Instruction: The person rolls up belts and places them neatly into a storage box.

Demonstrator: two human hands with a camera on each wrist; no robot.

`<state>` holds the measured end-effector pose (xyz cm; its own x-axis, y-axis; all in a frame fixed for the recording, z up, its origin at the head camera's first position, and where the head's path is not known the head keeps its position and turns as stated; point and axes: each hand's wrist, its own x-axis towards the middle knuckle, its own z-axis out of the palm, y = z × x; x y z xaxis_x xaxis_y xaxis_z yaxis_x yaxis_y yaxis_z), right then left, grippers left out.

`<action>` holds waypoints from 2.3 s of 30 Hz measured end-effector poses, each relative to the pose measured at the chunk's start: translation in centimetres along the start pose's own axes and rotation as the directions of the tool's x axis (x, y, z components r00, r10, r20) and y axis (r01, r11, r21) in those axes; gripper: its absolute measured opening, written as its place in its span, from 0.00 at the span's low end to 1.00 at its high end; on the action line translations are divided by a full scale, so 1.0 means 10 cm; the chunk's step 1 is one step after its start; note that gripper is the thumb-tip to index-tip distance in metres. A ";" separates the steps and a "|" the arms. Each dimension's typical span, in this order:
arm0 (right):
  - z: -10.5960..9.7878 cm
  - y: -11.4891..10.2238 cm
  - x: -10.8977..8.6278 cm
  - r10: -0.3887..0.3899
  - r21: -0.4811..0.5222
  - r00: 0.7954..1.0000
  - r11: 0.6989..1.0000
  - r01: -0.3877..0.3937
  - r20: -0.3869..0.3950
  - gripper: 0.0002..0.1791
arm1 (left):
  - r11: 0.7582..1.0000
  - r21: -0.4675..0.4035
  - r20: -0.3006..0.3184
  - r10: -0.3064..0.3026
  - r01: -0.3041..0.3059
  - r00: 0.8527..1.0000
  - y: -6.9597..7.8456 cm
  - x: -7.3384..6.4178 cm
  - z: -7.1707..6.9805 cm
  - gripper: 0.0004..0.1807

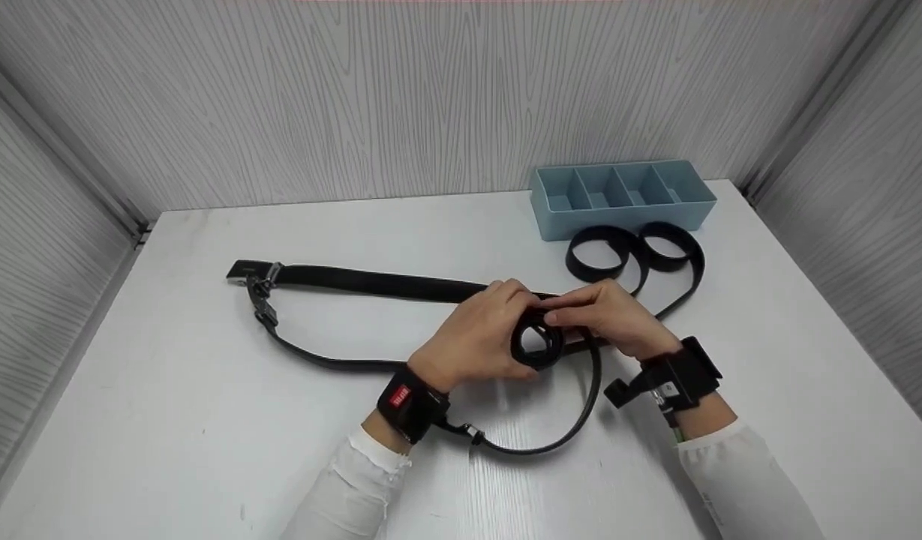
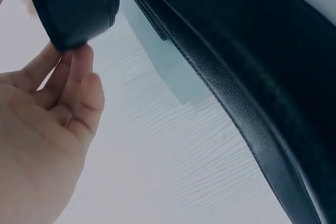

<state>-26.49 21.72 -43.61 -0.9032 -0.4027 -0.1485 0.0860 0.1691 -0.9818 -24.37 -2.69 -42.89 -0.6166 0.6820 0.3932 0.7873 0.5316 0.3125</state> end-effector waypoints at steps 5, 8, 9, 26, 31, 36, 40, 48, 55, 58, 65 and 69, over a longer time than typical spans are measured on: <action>0.08 0.03 0.04 -0.064 0.101 0.996 0.992 0.070 -0.057 0.20 | 0.996 0.068 -0.077 -0.048 0.053 0.996 -0.01 -0.01 0.01 0.43; 0.12 0.05 0.05 -0.095 0.162 0.991 0.981 0.109 -0.092 0.21 | 0.987 0.114 -0.120 -0.103 0.116 0.987 -0.01 0.00 0.01 0.42; 0.13 0.05 0.05 -0.101 0.172 0.990 0.978 0.118 -0.102 0.22 | 0.982 0.126 -0.130 -0.122 0.138 0.984 -0.01 0.00 0.01 0.42; 0.08 0.07 0.05 -0.096 0.086 0.990 0.991 0.105 -0.104 0.18 | 0.996 0.063 -0.043 -0.059 0.062 0.997 -0.04 -0.01 0.00 0.44; 0.06 0.08 0.05 -0.083 0.060 0.994 0.994 0.086 -0.065 0.18 | 0.998 0.051 -0.025 -0.035 0.036 0.999 -0.04 -0.01 0.01 0.44; 0.12 0.08 0.07 -0.093 0.112 0.993 0.989 0.101 -0.078 0.18 | 0.993 0.087 -0.054 -0.071 0.076 0.996 -0.04 -0.01 0.01 0.43; 0.17 0.08 0.07 -0.094 0.172 0.988 0.978 0.114 -0.118 0.20 | 0.983 0.136 -0.101 -0.110 0.123 0.989 -0.03 0.00 0.01 0.43; 0.22 0.06 0.05 -0.098 0.175 0.986 0.977 0.121 -0.138 0.25 | 0.961 0.189 -0.170 -0.171 0.203 0.970 -0.02 0.01 0.05 0.43; 0.21 0.05 0.04 -0.081 0.143 0.985 0.984 0.103 -0.152 0.22 | 0.952 0.190 -0.190 -0.206 0.242 0.960 0.00 0.00 0.05 0.43; 0.20 0.06 0.04 -0.080 0.144 0.984 0.984 0.103 -0.158 0.21 | 0.954 0.175 -0.177 -0.211 0.242 0.961 0.00 0.00 0.04 0.43; 0.16 0.07 0.05 -0.082 0.143 0.986 0.984 0.103 -0.147 0.21 | 0.979 0.082 -0.086 -0.178 0.185 0.980 -0.04 0.00 0.01 0.47; 0.12 0.07 0.04 -0.089 0.116 0.989 0.988 0.103 -0.120 0.21 | 0.992 0.039 -0.036 -0.120 0.121 0.992 -0.06 0.00 0.00 0.48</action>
<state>-26.24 20.58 -44.45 -0.9513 -0.3049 -0.0457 0.0410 0.0217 -0.9989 -24.81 -3.03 -43.09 -0.7062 0.5950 0.3837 0.7063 0.6297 0.3235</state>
